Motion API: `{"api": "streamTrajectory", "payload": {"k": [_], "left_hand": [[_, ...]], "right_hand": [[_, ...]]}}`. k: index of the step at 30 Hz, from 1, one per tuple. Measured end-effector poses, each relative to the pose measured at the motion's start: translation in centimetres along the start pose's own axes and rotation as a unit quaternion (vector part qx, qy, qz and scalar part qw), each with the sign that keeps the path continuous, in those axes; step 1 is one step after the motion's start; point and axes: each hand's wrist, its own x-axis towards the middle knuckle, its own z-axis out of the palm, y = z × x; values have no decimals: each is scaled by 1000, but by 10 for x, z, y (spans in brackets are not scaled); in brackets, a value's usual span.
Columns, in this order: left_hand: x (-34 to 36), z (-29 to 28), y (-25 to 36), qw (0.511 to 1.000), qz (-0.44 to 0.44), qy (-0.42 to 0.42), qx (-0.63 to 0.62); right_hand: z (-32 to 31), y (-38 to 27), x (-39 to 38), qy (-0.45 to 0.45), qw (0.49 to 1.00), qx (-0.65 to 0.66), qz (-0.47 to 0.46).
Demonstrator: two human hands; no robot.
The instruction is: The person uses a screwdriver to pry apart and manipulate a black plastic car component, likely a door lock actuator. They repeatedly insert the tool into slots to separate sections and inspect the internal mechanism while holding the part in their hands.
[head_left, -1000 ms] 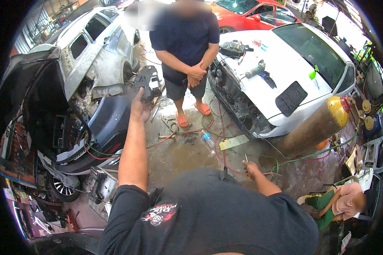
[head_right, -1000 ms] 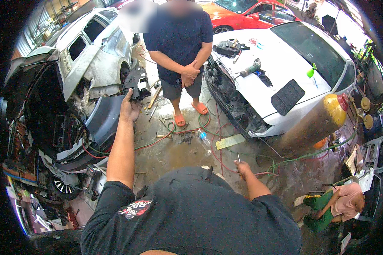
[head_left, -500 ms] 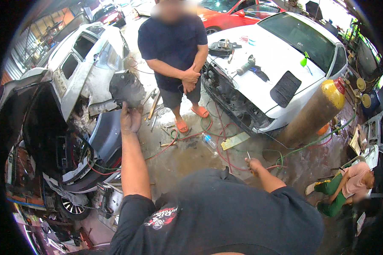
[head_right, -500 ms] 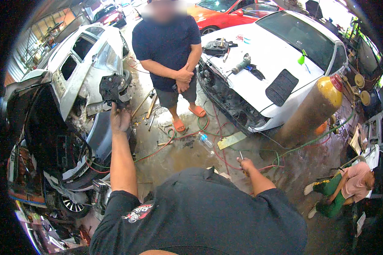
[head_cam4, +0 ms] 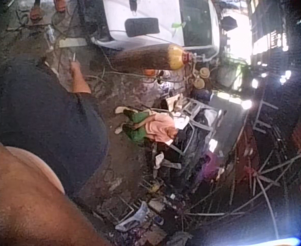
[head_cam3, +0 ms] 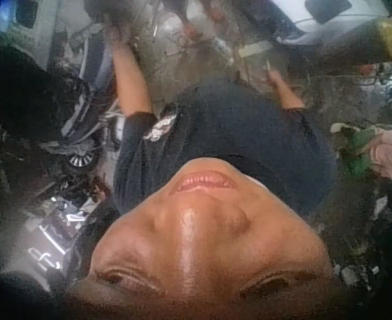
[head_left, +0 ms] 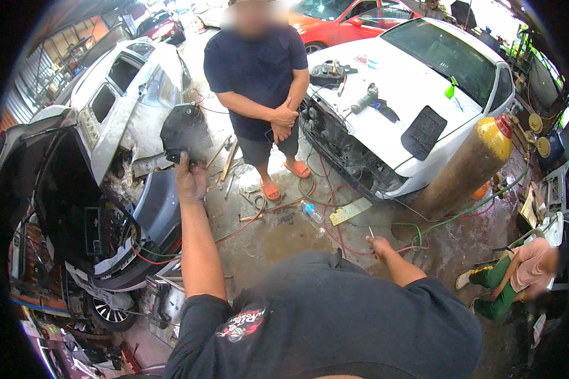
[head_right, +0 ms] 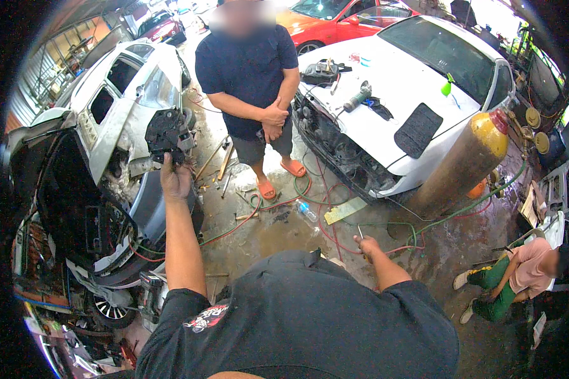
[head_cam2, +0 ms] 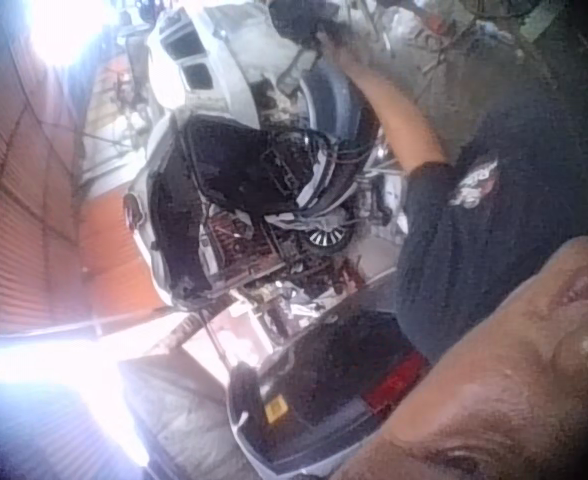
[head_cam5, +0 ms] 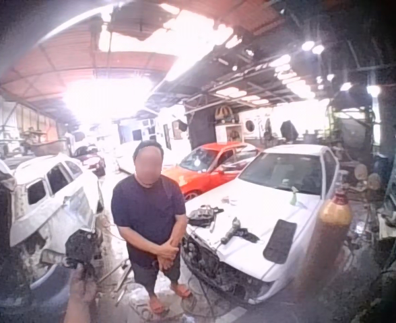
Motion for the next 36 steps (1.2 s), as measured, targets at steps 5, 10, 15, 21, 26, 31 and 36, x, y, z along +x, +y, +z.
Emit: {"api": "streamTrajectory", "payload": {"k": [5, 10, 15, 21, 26, 31, 36], "left_hand": [[-24, 38, 8, 969, 150, 140, 139], [-41, 41, 31, 915, 283, 184, 220], [-58, 57, 53, 851, 359, 237, 302], [-70, 43, 62, 779, 360, 322, 399], [-92, 55, 67, 773, 361, 323, 410], [-113, 55, 72, 804, 324, 340, 364], [-124, 58, 76, 802, 323, 365, 346]], "right_hand": [[2, 12, 12, 3, 1000, -7, -1], [5, 8, 27, -25, 999, -26, -1], [14, -6, 40, -44, 999, -26, 2], [67, -102, 31, -84, 932, -246, -252], [156, -319, -160, -239, 737, -149, -614], [219, -415, -272, -266, 644, -26, -717], [266, -434, -291, -313, 656, 29, -686]]}}
